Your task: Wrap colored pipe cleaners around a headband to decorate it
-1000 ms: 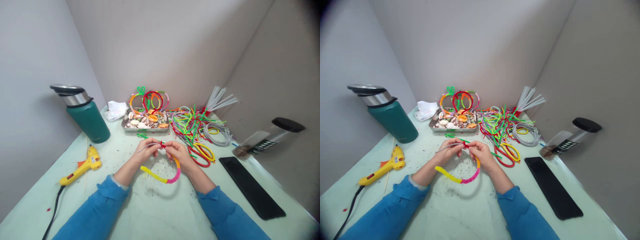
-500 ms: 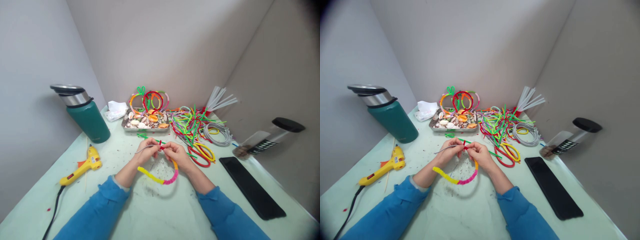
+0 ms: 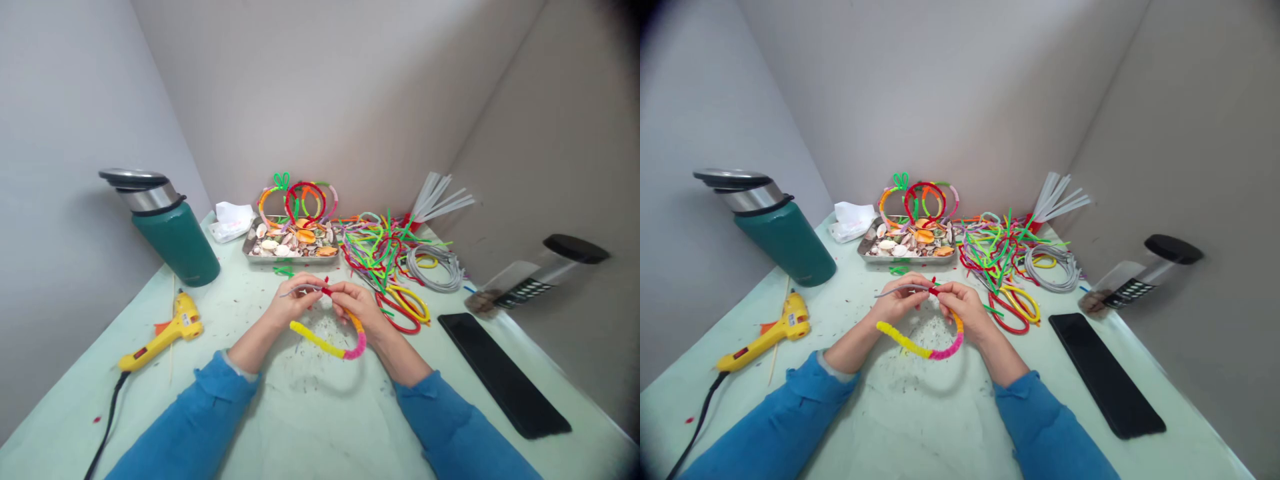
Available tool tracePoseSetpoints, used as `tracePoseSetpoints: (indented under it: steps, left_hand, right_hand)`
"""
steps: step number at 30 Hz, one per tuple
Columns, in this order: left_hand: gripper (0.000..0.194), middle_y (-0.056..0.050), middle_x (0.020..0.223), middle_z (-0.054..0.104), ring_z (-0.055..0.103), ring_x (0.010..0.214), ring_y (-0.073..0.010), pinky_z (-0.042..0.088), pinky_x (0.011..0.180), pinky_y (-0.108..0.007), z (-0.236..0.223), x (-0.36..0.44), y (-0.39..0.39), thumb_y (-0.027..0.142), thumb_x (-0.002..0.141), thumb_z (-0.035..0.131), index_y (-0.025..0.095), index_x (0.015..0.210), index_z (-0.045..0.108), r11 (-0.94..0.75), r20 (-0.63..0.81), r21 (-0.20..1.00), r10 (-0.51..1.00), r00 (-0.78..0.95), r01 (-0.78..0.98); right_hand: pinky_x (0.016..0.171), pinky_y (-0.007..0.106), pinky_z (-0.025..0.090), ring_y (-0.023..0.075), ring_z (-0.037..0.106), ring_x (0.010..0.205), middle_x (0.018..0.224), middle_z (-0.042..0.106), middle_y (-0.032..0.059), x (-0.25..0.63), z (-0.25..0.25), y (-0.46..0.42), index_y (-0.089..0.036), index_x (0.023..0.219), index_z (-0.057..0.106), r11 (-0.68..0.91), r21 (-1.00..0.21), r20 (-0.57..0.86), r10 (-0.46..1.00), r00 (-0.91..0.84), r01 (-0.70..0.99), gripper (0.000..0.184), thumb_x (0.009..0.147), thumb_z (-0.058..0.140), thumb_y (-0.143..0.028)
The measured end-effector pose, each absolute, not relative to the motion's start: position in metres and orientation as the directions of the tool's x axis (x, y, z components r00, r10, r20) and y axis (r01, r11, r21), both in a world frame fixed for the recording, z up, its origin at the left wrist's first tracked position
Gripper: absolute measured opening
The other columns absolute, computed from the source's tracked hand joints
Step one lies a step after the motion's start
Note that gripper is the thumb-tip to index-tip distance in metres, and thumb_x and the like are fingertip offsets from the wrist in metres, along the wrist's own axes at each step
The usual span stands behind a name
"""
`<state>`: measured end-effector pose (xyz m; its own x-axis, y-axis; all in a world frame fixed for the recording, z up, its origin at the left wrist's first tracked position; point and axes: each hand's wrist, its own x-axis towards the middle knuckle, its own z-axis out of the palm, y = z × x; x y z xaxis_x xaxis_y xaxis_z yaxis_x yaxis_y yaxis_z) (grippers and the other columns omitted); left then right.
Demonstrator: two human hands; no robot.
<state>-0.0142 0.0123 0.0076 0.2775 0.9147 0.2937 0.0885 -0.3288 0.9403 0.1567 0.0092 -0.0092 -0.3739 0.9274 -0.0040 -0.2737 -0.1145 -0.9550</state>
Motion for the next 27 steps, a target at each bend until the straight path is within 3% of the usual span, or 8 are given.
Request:
tracePoseSetpoints:
  steps: [8, 16, 23, 27]
  left_hand:
    - [0.018, -0.008, 0.09, 0.062, 0.059, 0.075, -0.0145, 0.049, 0.061, -0.023, 0.0036, -0.0167, 0.0151, 0.025, 0.075, 0.061, 0.017, 0.089, 0.069, -0.493, 0.427, 0.822, 0.865, 0.265, 0.285]
    - [0.014, -0.008, 0.08, 0.064, 0.059, 0.075, -0.0155, 0.047, 0.068, -0.026, 0.0059, -0.015, 0.0141, 0.024, 0.076, 0.061, 0.016, 0.083, 0.07, -0.572, 0.516, 0.737, 0.821, 0.245, 0.361]
    - [0.013, -0.008, 0.083, 0.064, 0.059, 0.079, -0.0163, 0.047, 0.071, -0.026, 0.0037, -0.0155, 0.015, 0.027, 0.074, 0.063, 0.015, 0.076, 0.069, -0.551, 0.507, 0.752, 0.834, 0.216, 0.362]
    - [0.019, -0.005, 0.072, 0.065, 0.056, 0.064, -0.0134, 0.044, 0.059, -0.022, 0.0046, -0.0137, 0.0131, 0.032, 0.075, 0.06, 0.015, 0.078, 0.068, -0.404, 0.353, 0.826, 0.914, 0.197, 0.394]
  right_hand:
    - [0.037, 0.018, 0.031, 0.0056, 0.037, 0.037, 0.045, 0.047, -0.0063, 0.1572, -0.0084, 0.0095, -0.016, 0.084, 0.058, -0.118, -0.956, -0.01, 0.928, -0.373, -0.268, 0.017, 0.071, 0.06, -0.026]
    - [0.038, 0.018, 0.031, 0.006, 0.037, 0.038, 0.046, 0.048, -0.006, 0.1564, -0.0062, 0.009, -0.016, 0.083, 0.059, -0.127, -0.96, -0.032, 0.934, -0.355, -0.249, 0.017, 0.069, 0.062, -0.026]
    - [0.038, 0.018, 0.03, 0.0055, 0.037, 0.038, 0.045, 0.048, -0.0062, 0.1552, -0.0087, 0.0095, -0.015, 0.084, 0.059, -0.093, -0.967, -0.01, 0.944, -0.329, -0.237, 0.016, 0.071, 0.062, -0.025]
    - [0.038, 0.018, 0.03, 0.0054, 0.038, 0.038, 0.046, 0.048, -0.0064, 0.1554, -0.0114, 0.0102, -0.015, 0.084, 0.058, -0.053, -0.971, 0.028, 0.943, -0.332, -0.232, 0.016, 0.071, 0.061, -0.024]
